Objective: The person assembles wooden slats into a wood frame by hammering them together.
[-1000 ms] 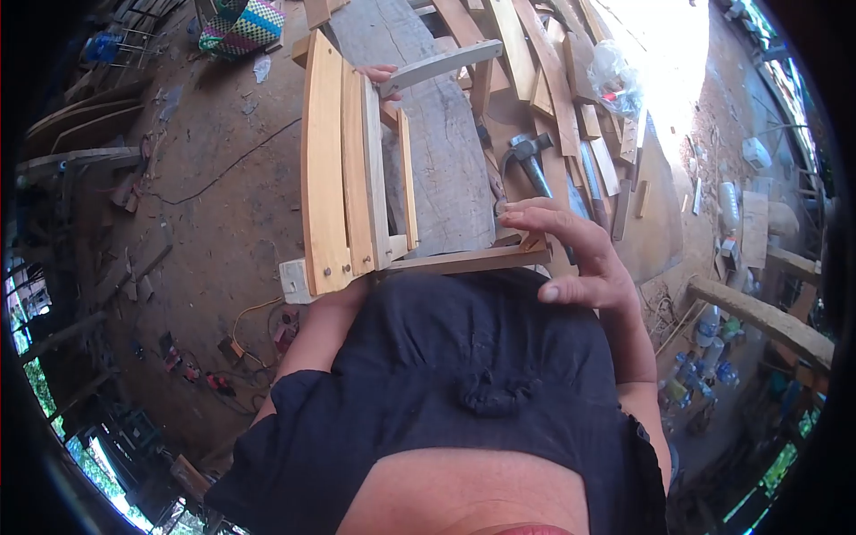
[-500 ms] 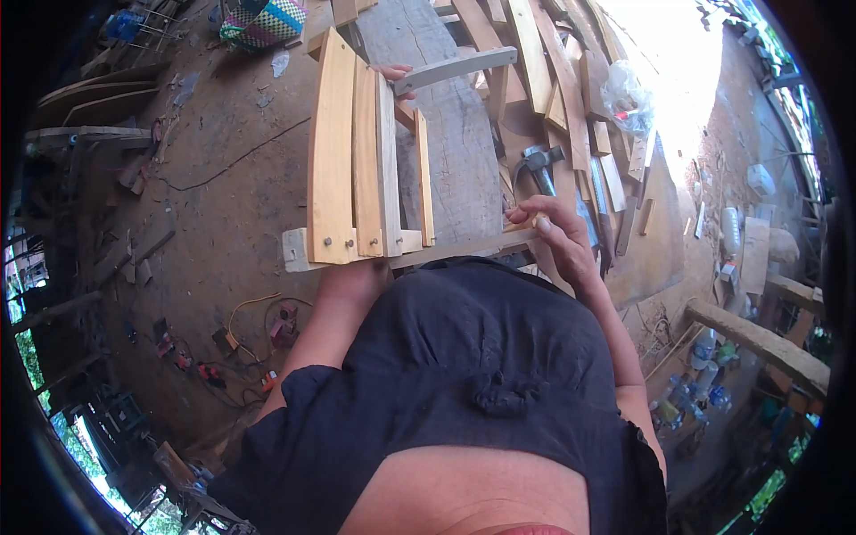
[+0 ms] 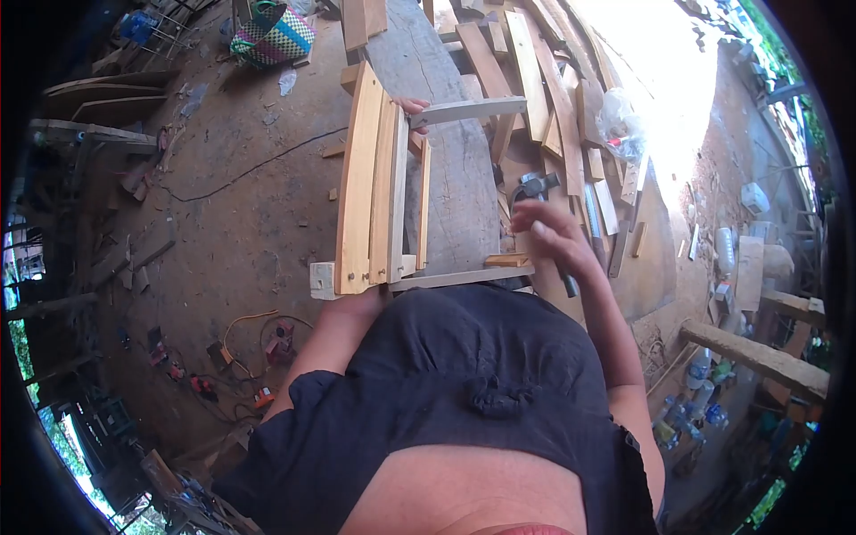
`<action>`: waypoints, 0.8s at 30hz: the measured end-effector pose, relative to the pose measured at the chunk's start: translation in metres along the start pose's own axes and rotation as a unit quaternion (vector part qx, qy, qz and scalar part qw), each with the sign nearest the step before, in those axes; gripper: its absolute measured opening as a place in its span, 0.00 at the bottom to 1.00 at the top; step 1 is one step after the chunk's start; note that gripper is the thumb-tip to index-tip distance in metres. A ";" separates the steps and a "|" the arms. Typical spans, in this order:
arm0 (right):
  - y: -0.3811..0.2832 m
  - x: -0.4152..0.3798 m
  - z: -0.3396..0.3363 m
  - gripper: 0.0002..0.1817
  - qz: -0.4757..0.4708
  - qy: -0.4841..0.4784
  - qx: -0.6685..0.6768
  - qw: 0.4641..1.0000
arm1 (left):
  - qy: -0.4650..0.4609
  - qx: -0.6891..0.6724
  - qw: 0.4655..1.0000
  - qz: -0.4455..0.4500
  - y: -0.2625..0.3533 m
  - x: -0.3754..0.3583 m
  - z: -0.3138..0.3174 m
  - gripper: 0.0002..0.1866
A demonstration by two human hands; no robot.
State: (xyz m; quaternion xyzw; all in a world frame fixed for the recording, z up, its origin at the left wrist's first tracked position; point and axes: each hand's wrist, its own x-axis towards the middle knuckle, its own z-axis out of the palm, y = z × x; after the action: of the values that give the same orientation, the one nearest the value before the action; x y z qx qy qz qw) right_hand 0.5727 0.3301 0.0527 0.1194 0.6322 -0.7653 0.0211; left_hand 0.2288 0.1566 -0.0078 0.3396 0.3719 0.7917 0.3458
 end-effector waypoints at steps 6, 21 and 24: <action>-0.016 0.080 -0.049 0.32 -0.048 0.169 -0.084 0.981 | -0.087 -0.066 0.992 -0.068 0.023 0.008 0.015 0.18; -0.007 0.134 -0.055 0.24 0.048 0.138 0.136 0.980 | -0.165 -0.038 0.985 -0.034 -0.003 0.006 0.007 0.27; -0.007 0.125 -0.069 0.18 0.038 0.134 0.050 0.989 | -0.147 -0.046 0.987 -0.048 -0.009 0.003 -0.004 0.27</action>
State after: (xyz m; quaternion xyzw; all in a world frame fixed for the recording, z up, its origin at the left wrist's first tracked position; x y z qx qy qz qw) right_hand 0.4608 0.4136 0.0211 0.2456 0.5853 -0.7717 -0.0407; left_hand 0.2266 0.1616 -0.0166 0.4174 0.2958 0.7323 0.4495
